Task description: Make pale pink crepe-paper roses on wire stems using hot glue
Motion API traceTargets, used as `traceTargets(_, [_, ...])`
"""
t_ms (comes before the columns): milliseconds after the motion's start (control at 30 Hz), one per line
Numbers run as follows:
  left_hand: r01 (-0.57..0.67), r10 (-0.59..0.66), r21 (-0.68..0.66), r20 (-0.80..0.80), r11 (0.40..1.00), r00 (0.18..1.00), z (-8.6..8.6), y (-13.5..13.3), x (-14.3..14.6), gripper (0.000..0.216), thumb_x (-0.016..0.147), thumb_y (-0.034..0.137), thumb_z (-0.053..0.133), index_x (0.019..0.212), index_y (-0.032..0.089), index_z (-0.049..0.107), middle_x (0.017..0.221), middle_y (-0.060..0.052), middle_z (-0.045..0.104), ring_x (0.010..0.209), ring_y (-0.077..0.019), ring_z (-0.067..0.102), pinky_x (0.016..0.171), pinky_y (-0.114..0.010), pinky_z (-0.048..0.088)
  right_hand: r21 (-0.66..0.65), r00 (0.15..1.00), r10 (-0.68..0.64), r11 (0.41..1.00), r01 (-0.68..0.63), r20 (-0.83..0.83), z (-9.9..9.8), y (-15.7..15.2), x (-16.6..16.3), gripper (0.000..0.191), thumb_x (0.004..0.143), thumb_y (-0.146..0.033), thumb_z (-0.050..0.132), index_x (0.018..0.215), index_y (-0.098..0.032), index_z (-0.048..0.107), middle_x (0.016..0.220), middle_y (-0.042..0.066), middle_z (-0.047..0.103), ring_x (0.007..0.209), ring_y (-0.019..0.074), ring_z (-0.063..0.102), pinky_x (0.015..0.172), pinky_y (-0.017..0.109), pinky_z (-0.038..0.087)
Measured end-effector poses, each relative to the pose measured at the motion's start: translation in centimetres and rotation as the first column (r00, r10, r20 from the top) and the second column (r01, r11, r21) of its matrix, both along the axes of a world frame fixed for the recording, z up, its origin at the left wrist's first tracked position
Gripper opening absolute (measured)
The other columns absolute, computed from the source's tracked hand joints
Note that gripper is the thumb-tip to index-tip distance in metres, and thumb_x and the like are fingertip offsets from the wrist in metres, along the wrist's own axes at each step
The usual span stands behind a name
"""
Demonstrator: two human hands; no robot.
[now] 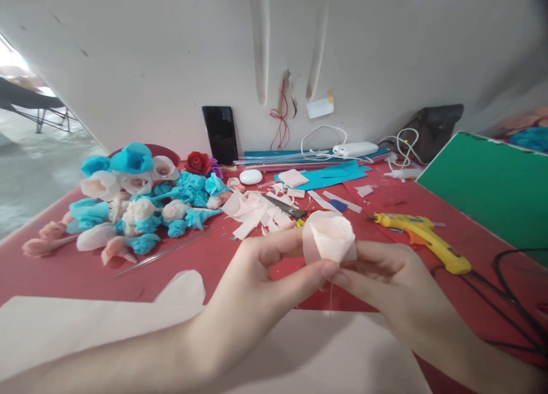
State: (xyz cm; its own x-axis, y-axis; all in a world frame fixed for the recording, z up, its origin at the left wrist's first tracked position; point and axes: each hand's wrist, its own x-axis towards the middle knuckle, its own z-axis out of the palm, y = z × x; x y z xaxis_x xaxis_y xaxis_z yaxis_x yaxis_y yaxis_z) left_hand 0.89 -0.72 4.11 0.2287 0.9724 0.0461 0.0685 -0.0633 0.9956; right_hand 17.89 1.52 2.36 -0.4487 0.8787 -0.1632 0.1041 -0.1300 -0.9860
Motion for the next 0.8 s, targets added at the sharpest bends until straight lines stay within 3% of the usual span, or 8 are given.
traceTargets(267, [0.021, -0.019, -0.056, 0.035, 0.998, 0.999, -0.1, -0.1, -0.1, 0.015, 0.084, 0.03, 0.062, 0.077, 0.017, 0.064, 0.09, -0.001, 0.071, 0.092, -0.0195, 0.064, 0.081, -0.023, 0.049, -0.007, 0.998, 0.025, 1.0, -0.026, -0.058, 0.0, 0.1, 0.1, 0.021, 0.073, -0.031, 0.073, 0.094, -0.035, 0.073, 0.077, -0.002, 0.068, 0.078, 0.0153, 0.063, 0.07, 0.022, 0.053])
traceTargets(400, [0.0, 0.001, -0.05, 0.013, 0.999, 1.0, 0.1, -0.1, -0.1, 0.016, 0.083, 0.03, 0.062, 0.074, 0.017, 0.062, 0.084, -0.001, 0.07, 0.085, -0.0174, 0.063, 0.074, -0.021, 0.049, -0.005, 0.993, 0.045, 0.999, -0.046, -0.106, 0.4, 0.0, -0.1, 0.021, 0.074, -0.027, 0.073, 0.092, -0.037, 0.073, 0.078, -0.004, 0.068, 0.085, 0.0151, 0.064, 0.072, 0.02, 0.053])
traceTargets(567, [0.022, -0.019, -0.079, 0.045, 0.997, 0.999, 0.1, 0.0, -0.1, 0.021, 0.084, 0.032, 0.061, 0.07, 0.017, 0.06, 0.078, 0.0, 0.066, 0.082, -0.0159, 0.062, 0.077, -0.022, 0.048, -0.003, 0.999, -0.04, 0.999, 0.04, -0.018, 0.9, -0.4, -0.1, 0.012, 0.077, -0.031, 0.07, 0.088, -0.033, 0.075, 0.076, -0.004, 0.069, 0.078, 0.0124, 0.064, 0.067, 0.017, 0.052])
traceTargets(700, [0.115, -0.104, -0.067, 0.15, 0.991, 0.983, -0.3, 0.4, -0.4, 0.012, 0.086, 0.032, 0.06, 0.083, 0.021, 0.065, 0.076, 0.003, 0.066, 0.082, -0.0145, 0.063, 0.082, -0.022, 0.049, 0.026, 0.998, 0.028, 0.999, -0.027, -0.05, 0.6, 0.0, 0.5, 0.007, 0.079, -0.034, 0.069, 0.079, -0.029, 0.074, 0.075, -0.004, 0.068, 0.074, 0.0103, 0.064, 0.066, 0.014, 0.053])
traceTargets(800, [0.053, -0.057, 0.026, 0.163, 0.998, 0.985, -0.6, 0.9, -0.8, 0.022, 0.091, 0.035, 0.049, 0.096, 0.026, 0.068, 0.087, 0.002, 0.07, 0.098, -0.0186, 0.062, 0.093, -0.029, 0.046, 0.014, 0.995, 0.035, 0.999, -0.034, -0.093, 0.6, 0.6, 0.9, 0.01, 0.081, -0.031, 0.068, 0.073, -0.028, 0.073, 0.07, -0.005, 0.067, 0.068, 0.0068, 0.063, 0.066, 0.011, 0.052])
